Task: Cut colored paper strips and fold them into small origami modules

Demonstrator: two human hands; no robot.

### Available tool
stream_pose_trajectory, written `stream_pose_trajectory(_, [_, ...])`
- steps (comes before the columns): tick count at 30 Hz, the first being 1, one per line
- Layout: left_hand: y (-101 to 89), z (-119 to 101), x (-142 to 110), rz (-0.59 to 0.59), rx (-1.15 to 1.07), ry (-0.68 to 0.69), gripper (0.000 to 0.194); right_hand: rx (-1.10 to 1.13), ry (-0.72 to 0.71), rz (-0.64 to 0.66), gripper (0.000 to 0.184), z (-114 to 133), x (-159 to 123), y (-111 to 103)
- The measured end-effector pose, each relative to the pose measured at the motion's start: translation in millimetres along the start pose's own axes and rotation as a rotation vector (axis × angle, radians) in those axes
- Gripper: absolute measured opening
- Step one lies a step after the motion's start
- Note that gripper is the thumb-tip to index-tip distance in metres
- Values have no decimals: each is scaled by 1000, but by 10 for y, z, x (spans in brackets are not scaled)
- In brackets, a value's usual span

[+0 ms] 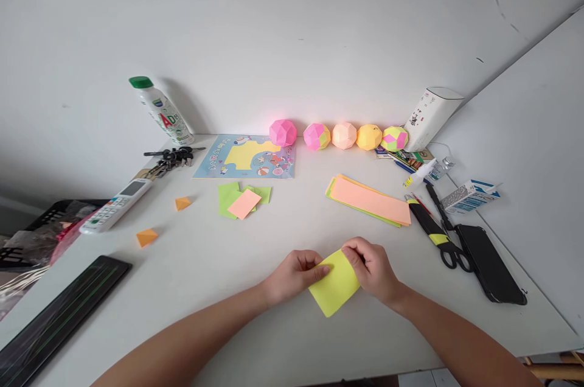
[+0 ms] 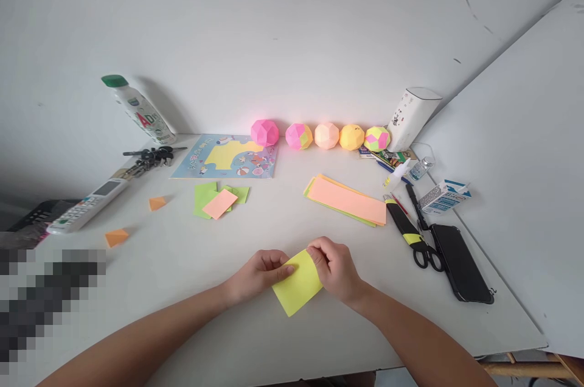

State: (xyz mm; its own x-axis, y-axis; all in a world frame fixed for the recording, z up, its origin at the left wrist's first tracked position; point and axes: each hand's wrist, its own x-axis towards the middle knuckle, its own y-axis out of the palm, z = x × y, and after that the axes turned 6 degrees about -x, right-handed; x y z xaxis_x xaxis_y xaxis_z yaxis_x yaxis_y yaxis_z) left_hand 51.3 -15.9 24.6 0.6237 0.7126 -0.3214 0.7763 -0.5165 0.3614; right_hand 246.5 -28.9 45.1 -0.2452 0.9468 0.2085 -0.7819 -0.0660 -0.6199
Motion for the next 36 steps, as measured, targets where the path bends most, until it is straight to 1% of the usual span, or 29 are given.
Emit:
stream_pose_trajectory(4, [-6, -27, 19, -101, -82, 28, 29, -22, 36, -126, 20, -20, 45, -63])
stream_pose_trajectory(6, [-6, -52, 22, -116, -138, 38, 27, -30, 60, -183, 20, -37, 65, -95])
stream_pose_trajectory(9, [-8, -79, 19, -123, -162, 71, 27, -41, 88, -231, 21, -66, 94, -133])
stream_pose_trajectory(14, [-24, -48, 12, -166, -86, 125, 29, -27, 106, -252, 21, -107, 114, -120])
stream_pose_trajectory(18, [-24, -10, 9, -161, -45, 145, 32, -7, 108, -255, 21, -127, 103, -87])
stream_pose_trajectory(21, [-8, -16, 8, -179, -20, 157, 34, -9, 109, -261, 22, -133, 97, -76])
stream_pose_trajectory(23, [5, -30, 6, -185, -25, 147, 34, -5, 112, -267, 22, -132, 95, -69])
stream_pose_trajectory(27, [31, -56, 9, -145, -95, 87, 36, 4, 108, -282, 22, -122, 88, -56])
stream_pose_trajectory(31, [44, -68, 17, -173, -216, 82, 37, 1, 96, -315, 21, -117, 83, -59])
stream_pose_trajectory(33, [46, -67, 16, -157, -221, 90, 35, 3, 94, -331, 21, -117, 86, -60])
stream_pose_trajectory(36, [47, -55, 9, -109, -160, 85, 33, 5, 87, -332, 22, -121, 90, -53])
